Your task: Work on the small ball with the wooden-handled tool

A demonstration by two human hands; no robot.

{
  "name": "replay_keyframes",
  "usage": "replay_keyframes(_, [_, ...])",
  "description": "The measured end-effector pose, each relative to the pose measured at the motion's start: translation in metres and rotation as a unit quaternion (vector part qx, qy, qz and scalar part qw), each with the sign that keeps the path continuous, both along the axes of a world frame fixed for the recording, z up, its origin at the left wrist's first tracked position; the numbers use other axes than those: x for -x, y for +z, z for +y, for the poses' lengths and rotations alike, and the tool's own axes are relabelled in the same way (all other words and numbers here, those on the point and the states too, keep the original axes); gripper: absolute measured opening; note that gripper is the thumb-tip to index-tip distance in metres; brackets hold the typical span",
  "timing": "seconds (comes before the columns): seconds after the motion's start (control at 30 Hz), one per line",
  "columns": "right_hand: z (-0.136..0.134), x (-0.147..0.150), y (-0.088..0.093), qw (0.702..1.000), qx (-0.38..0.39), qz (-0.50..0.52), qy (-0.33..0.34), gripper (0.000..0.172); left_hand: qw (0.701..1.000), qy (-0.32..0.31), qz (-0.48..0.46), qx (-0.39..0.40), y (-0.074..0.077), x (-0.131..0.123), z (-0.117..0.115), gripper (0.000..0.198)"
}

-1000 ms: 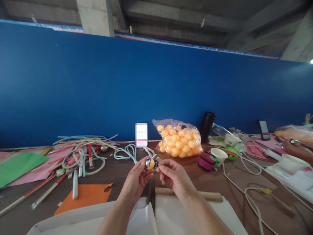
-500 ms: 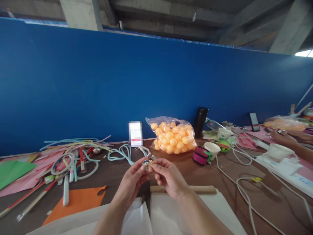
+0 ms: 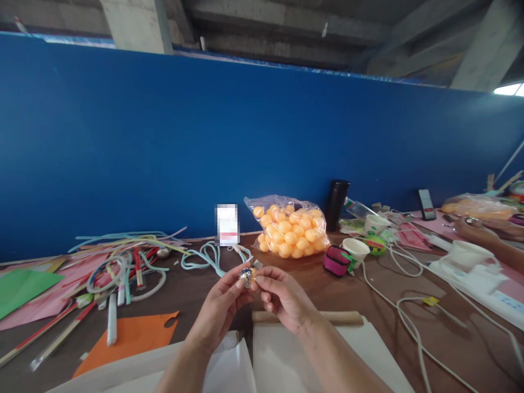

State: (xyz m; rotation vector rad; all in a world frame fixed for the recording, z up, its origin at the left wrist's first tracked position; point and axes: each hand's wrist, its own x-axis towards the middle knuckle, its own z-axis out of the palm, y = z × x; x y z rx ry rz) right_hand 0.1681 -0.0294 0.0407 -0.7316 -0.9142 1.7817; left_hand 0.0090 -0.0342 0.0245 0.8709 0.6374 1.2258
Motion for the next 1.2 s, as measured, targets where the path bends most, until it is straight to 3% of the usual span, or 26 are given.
replay_keyframes(0.8, [-0.0023,0.003,-0.0009,1.0,-0.026,-0.001,-0.011,0.022,1.0,0.008,-0.026,-0.007,-0.002,0.001,0.0003,0.044])
replay_keyframes(1.2, [-0.0026,-0.0001,0.0034,0.999,-0.025,0.03,-0.004,0.019,0.999,0.011,0.036,-0.024,-0.0008,0.0055,-0.0006,0.05])
